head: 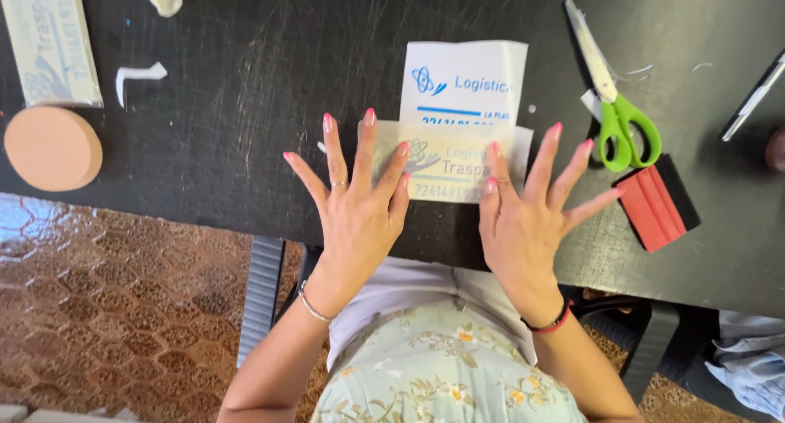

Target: Cutting out printed stickers and preparing them for application using scissors and a squeegee.

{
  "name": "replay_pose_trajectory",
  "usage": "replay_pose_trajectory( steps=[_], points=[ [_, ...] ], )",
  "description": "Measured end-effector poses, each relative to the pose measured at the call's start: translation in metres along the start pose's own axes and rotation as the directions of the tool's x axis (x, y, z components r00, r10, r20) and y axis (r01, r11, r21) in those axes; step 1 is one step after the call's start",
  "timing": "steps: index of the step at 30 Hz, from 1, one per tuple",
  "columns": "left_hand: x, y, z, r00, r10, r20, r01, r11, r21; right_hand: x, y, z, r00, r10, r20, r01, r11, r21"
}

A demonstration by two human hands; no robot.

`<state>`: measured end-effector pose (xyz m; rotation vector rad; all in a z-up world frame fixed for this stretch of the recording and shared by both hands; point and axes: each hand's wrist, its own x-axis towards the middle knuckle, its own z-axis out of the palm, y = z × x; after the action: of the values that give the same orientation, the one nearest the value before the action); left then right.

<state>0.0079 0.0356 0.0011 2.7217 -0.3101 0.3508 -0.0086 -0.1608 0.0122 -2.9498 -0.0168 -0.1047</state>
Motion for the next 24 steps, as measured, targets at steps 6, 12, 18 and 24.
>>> replay_pose_trajectory(
  steps=[6, 12, 18, 24],
  points=[
    [-0.003, 0.031, 0.035, 0.987, 0.157, -0.045, -0.146, 0.970, 0.194, -0.009, 0.012, 0.007, 0.999, 0.000, -0.048, 0.000, 1.000, -0.011],
    [0.003, 0.061, 0.058, 0.959, 0.262, -0.111, -0.268, 0.962, -0.043, -0.018, 0.027, 0.021, 0.996, -0.002, -0.088, 0.000, 1.000, -0.025],
    [-0.002, 0.013, 0.032, 0.971, 0.172, -0.165, -0.160, 0.984, 0.081, -0.021, 0.033, 0.025, 0.993, 0.036, -0.110, -0.041, 0.998, -0.044],
    [-0.009, 0.015, 0.024, 0.978, 0.110, -0.175, -0.093, 0.990, 0.104, -0.011, -0.003, 0.040, 0.947, -0.181, -0.266, 0.144, 0.978, -0.153]
  ],
)
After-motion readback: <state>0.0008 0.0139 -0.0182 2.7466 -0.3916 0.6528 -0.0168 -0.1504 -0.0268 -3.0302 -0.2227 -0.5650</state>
